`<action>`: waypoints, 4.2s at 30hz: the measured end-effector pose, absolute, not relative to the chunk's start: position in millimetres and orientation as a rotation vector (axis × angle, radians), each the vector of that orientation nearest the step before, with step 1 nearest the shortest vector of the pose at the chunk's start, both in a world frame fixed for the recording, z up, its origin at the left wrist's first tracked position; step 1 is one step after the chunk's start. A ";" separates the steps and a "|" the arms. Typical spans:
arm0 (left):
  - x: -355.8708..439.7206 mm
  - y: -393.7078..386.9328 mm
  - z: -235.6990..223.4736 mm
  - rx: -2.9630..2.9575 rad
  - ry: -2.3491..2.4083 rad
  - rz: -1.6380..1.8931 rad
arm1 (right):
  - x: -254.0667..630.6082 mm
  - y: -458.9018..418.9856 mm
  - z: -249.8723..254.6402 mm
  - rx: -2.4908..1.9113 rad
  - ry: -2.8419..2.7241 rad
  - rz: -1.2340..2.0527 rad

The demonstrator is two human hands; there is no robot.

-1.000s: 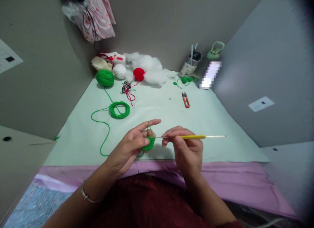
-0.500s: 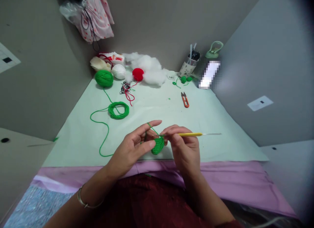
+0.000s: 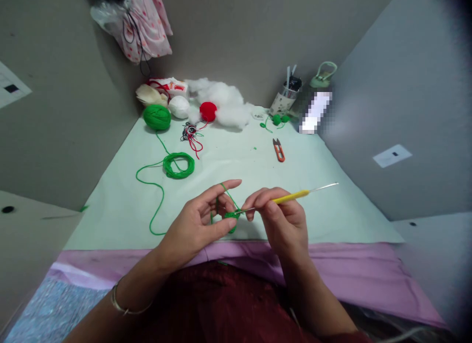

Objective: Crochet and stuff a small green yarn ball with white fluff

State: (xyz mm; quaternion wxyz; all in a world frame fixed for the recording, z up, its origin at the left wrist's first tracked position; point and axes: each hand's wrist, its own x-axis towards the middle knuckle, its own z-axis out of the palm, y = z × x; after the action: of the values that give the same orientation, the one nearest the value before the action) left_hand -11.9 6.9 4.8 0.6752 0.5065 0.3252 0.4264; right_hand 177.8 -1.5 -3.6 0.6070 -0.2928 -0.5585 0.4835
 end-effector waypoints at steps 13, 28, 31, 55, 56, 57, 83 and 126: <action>-12.9 5.5 7.2 1.266 0.840 0.986 | 185.9 -11.1 7.1 -0.769 -1.660 0.737; -8.1 1.4 4.8 1.637 1.037 1.178 | 179.9 -15.7 10.7 -0.807 -2.067 0.158; -5.0 2.2 0.4 1.731 1.029 1.251 | 175.3 -19.1 9.9 -0.855 -2.116 -0.072; -12.7 8.5 3.2 0.972 0.679 0.954 | 177.6 -17.0 3.6 -0.784 -1.549 0.660; -14.6 9.0 3.0 1.011 0.682 0.947 | 177.8 -15.9 4.6 -0.782 -1.461 0.757; -16.0 9.1 3.2 1.038 0.682 0.939 | 177.9 -14.6 5.0 -0.773 -1.379 0.859; -2.9 10.3 5.4 0.534 0.554 0.916 | 165.5 -8.2 -7.4 -0.856 -1.334 0.637; -19.4 60.7 14.6 1.037 0.864 1.121 | 248.6 70.9 26.3 -1.463 -1.865 0.772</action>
State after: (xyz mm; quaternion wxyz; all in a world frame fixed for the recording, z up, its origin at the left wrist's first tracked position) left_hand -19.4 60.7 14.6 0.6393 0.4544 0.3785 0.4914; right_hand 248.6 70.9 26.3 0.3187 -0.5564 -0.7090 0.2936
